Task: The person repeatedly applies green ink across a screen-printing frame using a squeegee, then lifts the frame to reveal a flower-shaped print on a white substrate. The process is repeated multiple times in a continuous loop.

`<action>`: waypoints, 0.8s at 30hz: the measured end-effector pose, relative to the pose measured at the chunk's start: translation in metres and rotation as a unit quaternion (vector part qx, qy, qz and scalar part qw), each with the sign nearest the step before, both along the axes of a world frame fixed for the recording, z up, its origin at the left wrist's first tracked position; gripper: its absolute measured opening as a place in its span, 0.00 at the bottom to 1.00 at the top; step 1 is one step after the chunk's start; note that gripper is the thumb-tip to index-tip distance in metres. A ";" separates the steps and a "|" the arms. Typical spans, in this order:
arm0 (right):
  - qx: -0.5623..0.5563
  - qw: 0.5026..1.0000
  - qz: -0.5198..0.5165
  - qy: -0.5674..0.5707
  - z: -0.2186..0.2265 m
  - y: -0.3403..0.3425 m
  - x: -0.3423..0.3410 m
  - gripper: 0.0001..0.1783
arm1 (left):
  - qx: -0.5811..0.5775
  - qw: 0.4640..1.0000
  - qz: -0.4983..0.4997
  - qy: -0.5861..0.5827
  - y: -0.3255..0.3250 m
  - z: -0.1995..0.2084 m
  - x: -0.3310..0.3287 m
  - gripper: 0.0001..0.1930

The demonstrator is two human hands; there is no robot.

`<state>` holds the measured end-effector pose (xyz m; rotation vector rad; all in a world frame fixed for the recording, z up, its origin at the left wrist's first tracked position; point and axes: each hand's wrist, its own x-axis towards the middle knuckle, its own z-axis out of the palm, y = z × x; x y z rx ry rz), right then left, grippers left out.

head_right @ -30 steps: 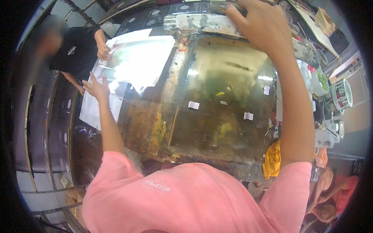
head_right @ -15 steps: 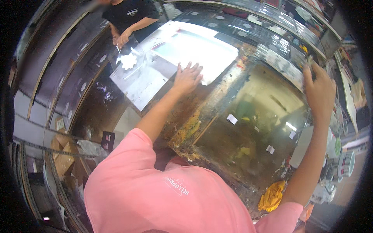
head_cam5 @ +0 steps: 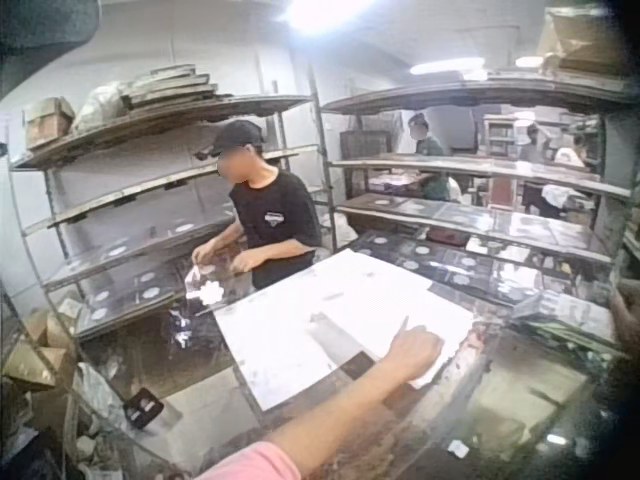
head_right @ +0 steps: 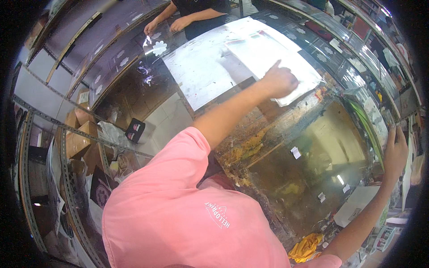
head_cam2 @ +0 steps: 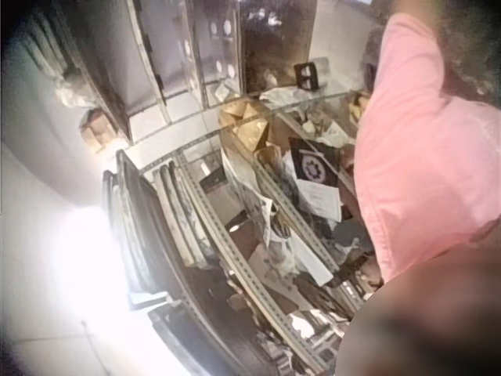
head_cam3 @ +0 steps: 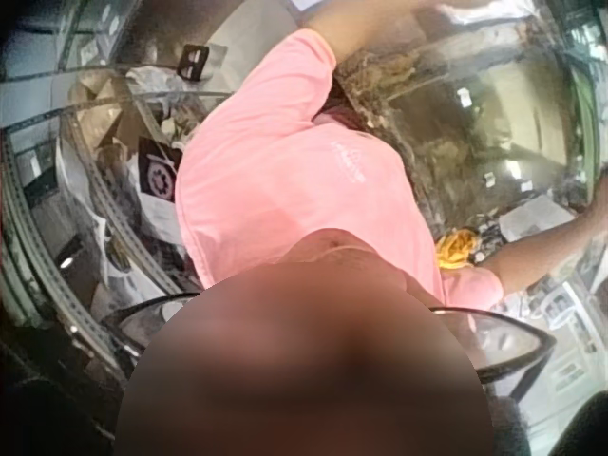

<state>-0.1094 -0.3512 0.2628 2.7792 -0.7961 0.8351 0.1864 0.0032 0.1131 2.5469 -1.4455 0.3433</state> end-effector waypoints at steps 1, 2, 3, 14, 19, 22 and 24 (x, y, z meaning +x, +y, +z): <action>-0.002 1.000 -0.003 0.005 -0.001 -0.002 0.000 0.36 | 0.007 1.000 -0.010 -0.010 -0.005 0.000 -0.012 0.20; -0.007 1.000 -0.015 0.006 -0.002 -0.003 -0.001 0.36 | 0.023 0.999 -0.020 -0.026 -0.011 -0.002 -0.024 0.19; -0.003 1.000 -0.006 0.006 -0.003 -0.003 -0.002 0.36 | 0.016 0.999 -0.042 -0.014 -0.016 -0.003 -0.037 0.17; -0.026 1.000 -0.002 0.000 0.000 0.014 -0.001 0.34 | 0.053 0.981 -0.152 0.108 -0.122 -0.068 -0.179 0.14; 0.014 0.999 0.011 -0.028 0.009 0.050 -0.002 0.31 | -0.131 0.966 -0.198 0.101 -0.121 -0.132 -0.211 0.40; 0.030 0.999 -0.015 0.014 0.014 0.063 -0.001 0.33 | -0.040 0.969 -0.209 0.128 -0.103 -0.146 -0.216 0.61; -0.059 0.997 0.031 -0.033 0.015 0.065 0.005 0.33 | 0.000 0.966 -0.216 0.146 -0.104 -0.141 -0.218 0.64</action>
